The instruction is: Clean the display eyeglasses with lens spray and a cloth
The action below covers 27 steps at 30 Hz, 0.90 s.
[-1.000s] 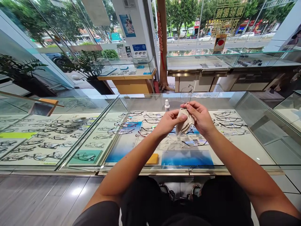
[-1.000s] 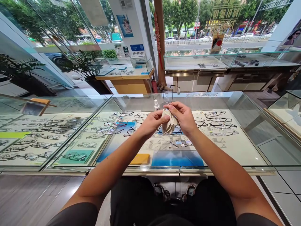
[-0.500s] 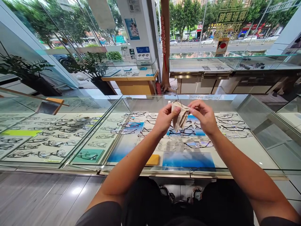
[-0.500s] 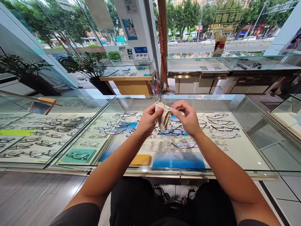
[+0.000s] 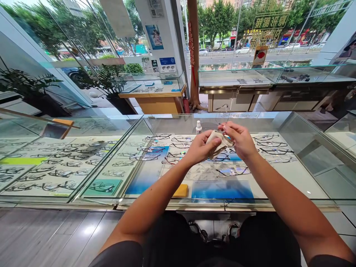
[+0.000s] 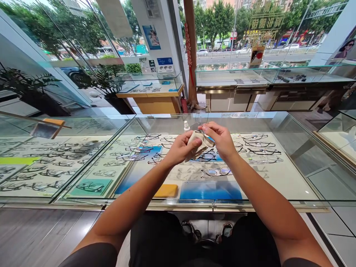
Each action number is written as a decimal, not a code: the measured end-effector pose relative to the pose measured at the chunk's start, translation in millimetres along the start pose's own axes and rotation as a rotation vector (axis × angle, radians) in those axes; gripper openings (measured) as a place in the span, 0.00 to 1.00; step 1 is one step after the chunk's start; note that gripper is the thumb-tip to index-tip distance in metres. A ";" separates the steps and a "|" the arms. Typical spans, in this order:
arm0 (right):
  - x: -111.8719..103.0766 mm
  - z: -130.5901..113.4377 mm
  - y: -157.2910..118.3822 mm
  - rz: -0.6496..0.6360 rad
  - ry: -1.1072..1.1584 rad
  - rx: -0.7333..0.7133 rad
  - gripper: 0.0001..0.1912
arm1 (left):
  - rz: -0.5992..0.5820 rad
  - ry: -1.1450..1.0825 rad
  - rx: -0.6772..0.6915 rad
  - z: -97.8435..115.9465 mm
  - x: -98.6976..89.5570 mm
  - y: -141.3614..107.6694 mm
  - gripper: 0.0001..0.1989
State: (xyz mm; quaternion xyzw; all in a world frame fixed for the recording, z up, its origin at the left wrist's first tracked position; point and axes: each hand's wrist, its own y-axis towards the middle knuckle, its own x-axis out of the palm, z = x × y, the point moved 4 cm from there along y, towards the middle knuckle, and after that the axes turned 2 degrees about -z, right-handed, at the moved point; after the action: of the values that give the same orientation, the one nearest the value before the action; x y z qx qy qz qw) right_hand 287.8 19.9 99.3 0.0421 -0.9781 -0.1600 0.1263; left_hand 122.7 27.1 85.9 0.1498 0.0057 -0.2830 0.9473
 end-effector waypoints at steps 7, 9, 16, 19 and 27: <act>6.3 5.9 -3.7 0.063 0.195 0.158 0.19 | -0.006 -0.087 0.034 1.7 4.3 0.3 0.22; 7.2 5.3 -4.3 0.065 0.222 0.176 0.20 | 0.010 -0.096 0.038 1.9 4.3 0.6 0.22; 6.8 9.3 -4.5 0.061 0.262 0.217 0.20 | -0.041 -0.065 0.018 3.3 6.9 -2.2 0.25; 10.6 12.8 -5.3 0.017 0.241 0.171 0.18 | 0.069 0.070 0.075 4.8 3.8 -3.3 0.24; 18.4 6.1 -11.3 -0.061 0.093 -0.011 0.10 | 0.232 0.194 0.181 6.3 3.1 -7.2 0.25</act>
State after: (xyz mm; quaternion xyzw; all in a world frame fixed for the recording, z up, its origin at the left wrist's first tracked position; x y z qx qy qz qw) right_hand 268.9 8.8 94.3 0.0787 -0.9685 -0.1669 0.1671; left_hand 120.9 17.9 89.6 0.2606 0.0542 -0.1552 0.9514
